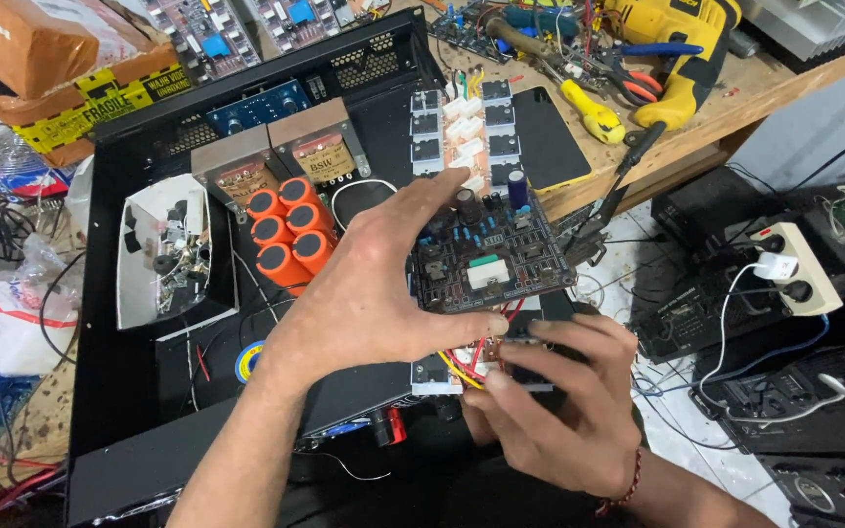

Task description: Soldering wires onto a circuit board and inspecting the electronic components on a repair bench.

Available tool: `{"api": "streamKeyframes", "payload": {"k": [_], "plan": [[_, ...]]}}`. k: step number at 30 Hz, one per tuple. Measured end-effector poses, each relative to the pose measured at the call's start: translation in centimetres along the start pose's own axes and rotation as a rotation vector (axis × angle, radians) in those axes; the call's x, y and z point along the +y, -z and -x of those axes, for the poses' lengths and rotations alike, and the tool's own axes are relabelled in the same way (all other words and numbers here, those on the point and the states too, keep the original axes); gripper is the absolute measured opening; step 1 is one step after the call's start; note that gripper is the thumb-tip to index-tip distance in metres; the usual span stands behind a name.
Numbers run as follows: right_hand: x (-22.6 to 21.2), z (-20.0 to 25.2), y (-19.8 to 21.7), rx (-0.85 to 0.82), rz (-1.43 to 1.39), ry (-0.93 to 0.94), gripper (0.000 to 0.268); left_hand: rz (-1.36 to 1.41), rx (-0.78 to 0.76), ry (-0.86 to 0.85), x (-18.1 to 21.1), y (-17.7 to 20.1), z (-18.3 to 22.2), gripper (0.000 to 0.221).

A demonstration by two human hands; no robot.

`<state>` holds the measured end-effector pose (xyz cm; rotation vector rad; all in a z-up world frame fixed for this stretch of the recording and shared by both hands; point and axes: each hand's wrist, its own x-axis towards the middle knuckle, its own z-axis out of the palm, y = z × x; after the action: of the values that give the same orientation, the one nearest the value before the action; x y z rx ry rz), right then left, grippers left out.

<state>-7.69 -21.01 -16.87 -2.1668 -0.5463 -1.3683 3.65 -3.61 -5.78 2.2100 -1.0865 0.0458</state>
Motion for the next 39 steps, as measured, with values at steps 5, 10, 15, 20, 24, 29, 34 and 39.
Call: {"api": "streamKeyframes", "payload": {"k": [5,10,15,20,24,29,34,39], "plan": [[0.5,-0.8,-0.2,0.017,-0.029,0.056,0.013,0.041,0.022,-0.023,0.5,0.3,-0.1,0.104],[0.1,-0.9,-0.9,0.181,-0.151,-0.089,0.010,0.077,0.023,-0.122,0.7,0.5,0.0,0.103],[0.1,-1.3,0.0,0.123,-0.126,-0.120,0.015,-0.034,0.013,-0.042,1.9,0.7,0.5,0.110],[-0.2,-2.2,0.1,0.130,-0.125,-0.125,0.013,-0.101,0.017,-0.011,2.9,0.8,0.6,0.114],[-0.5,-2.9,0.4,0.105,-0.107,-0.126,0.014,-0.045,0.052,-0.002,3.0,0.6,0.3,0.106],[-0.3,-2.9,0.8,0.066,-0.110,-0.178,0.013,-0.056,0.026,0.049,3.2,-0.3,0.3,0.105],[0.0,-3.4,0.9,-0.021,-0.025,-0.185,0.013,-0.043,0.018,0.110,3.3,-0.9,0.1,0.097],[0.2,-3.2,1.4,-0.008,-0.046,-0.147,0.009,-0.003,0.038,0.060,2.1,-1.2,-0.4,0.095]]}}
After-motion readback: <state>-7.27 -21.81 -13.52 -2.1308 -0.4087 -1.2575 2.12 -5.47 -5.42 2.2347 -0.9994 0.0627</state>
